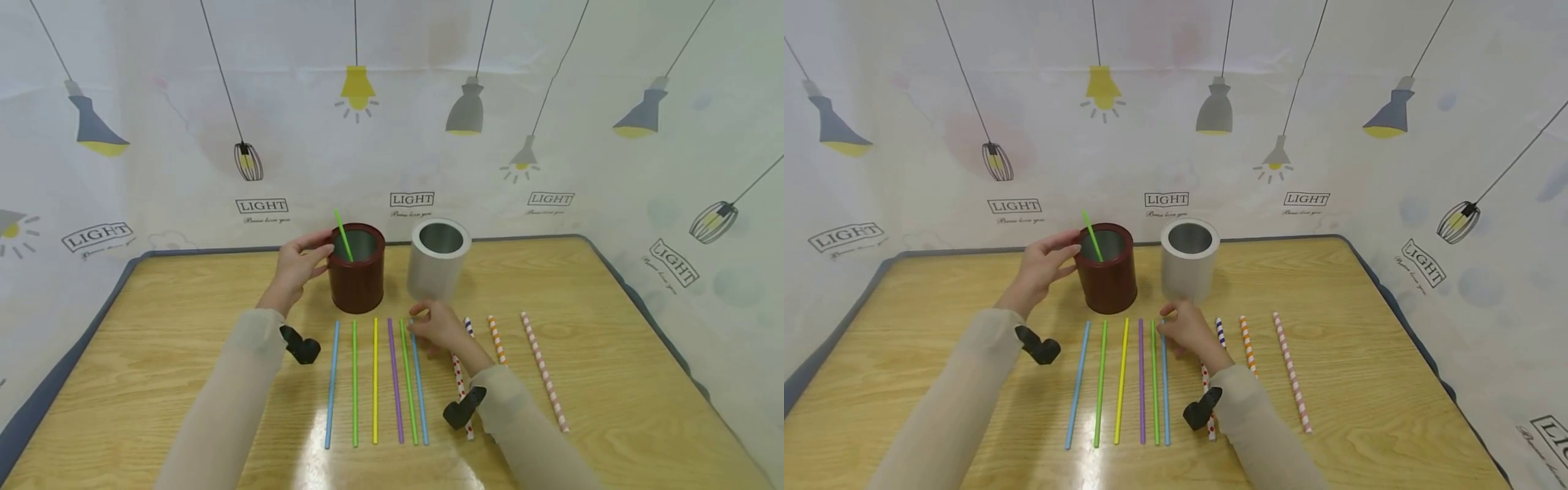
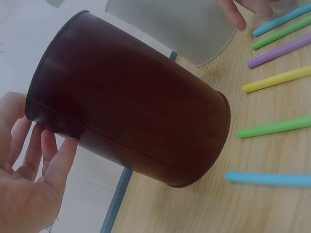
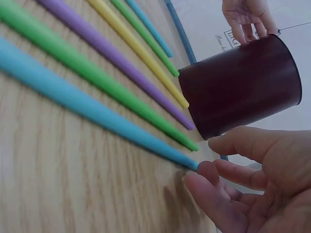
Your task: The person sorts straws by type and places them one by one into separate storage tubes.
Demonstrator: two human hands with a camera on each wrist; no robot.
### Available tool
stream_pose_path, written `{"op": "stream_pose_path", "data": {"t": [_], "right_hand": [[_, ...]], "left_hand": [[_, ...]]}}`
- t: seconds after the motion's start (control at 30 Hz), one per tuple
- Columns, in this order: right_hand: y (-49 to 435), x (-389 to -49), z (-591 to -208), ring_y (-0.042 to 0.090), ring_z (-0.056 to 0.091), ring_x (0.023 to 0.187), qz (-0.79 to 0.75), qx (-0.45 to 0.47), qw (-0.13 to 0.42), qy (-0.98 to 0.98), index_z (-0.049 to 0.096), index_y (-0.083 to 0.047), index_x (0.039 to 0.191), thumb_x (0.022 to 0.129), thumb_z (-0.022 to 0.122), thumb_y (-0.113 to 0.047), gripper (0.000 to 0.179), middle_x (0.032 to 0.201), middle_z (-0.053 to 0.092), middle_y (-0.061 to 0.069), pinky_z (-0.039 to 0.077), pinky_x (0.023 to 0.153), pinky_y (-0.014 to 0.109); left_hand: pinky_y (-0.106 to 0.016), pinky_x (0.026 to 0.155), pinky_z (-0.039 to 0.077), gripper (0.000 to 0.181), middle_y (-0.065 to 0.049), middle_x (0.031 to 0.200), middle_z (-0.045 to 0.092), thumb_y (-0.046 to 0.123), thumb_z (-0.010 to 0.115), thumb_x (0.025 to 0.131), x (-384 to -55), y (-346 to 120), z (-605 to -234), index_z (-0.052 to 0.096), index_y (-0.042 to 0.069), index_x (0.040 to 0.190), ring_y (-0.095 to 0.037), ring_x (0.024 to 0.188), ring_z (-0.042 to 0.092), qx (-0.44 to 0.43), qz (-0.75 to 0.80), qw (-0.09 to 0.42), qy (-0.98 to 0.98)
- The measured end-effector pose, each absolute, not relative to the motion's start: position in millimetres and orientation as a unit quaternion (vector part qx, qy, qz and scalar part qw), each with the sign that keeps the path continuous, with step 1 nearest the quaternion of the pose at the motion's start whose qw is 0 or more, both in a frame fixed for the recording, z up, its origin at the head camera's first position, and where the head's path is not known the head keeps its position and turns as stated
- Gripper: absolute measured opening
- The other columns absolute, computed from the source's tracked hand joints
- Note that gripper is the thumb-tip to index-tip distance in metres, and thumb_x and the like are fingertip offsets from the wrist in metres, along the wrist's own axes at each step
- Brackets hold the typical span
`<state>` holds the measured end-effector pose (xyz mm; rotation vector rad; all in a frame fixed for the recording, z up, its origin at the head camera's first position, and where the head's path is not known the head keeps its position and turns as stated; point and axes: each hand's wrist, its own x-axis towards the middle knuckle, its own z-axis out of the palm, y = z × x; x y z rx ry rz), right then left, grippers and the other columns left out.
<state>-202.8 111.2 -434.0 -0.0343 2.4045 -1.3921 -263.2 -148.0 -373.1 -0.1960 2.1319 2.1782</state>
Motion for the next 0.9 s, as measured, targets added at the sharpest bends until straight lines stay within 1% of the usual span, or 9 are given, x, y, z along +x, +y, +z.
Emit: {"op": "stream_pose_path", "data": {"t": [0.3, 0.53, 0.9], "right_hand": [[111, -202, -442, 0.017, 0.053, 0.052, -0.485, -0.003, 0.19, 0.854, 0.053, -0.002, 0.111, 0.082, 0.065, -0.006, 0.032, 0.067, 0.056, 0.009, 0.05, 0.045, 0.031], [109, -199, -446, 0.017, 0.051, 0.049, -0.501, 0.0, 0.176, 0.847, 0.053, -0.001, 0.109, 0.08, 0.066, -0.003, 0.031, 0.063, 0.055, 0.008, 0.049, 0.043, 0.029], [108, -198, -449, 0.015, 0.051, 0.042, -0.494, -0.016, 0.149, 0.857, 0.054, 0.001, 0.107, 0.078, 0.067, -0.002, 0.031, 0.058, 0.054, 0.006, 0.047, 0.041, 0.026]], "left_hand": [[-0.034, 0.085, 0.048, 0.042, -0.006, 0.116, 0.048, 0.015, 0.062, 0.088, -263, -149, -373, 0.054, 0.01, 0.129, -0.015, 0.101, 0.055, -0.061, 0.711, 0.045, 0.699], [-0.034, 0.085, 0.048, 0.042, -0.006, 0.117, 0.048, 0.015, 0.062, 0.088, -262, -148, -372, 0.054, 0.01, 0.129, -0.015, 0.101, 0.054, -0.061, 0.713, 0.047, 0.696], [-0.032, 0.081, 0.05, 0.04, -0.003, 0.112, 0.049, 0.014, 0.062, 0.089, -263, -148, -374, 0.056, 0.01, 0.128, -0.017, 0.104, 0.054, -0.066, 0.715, 0.044, 0.695]]}}
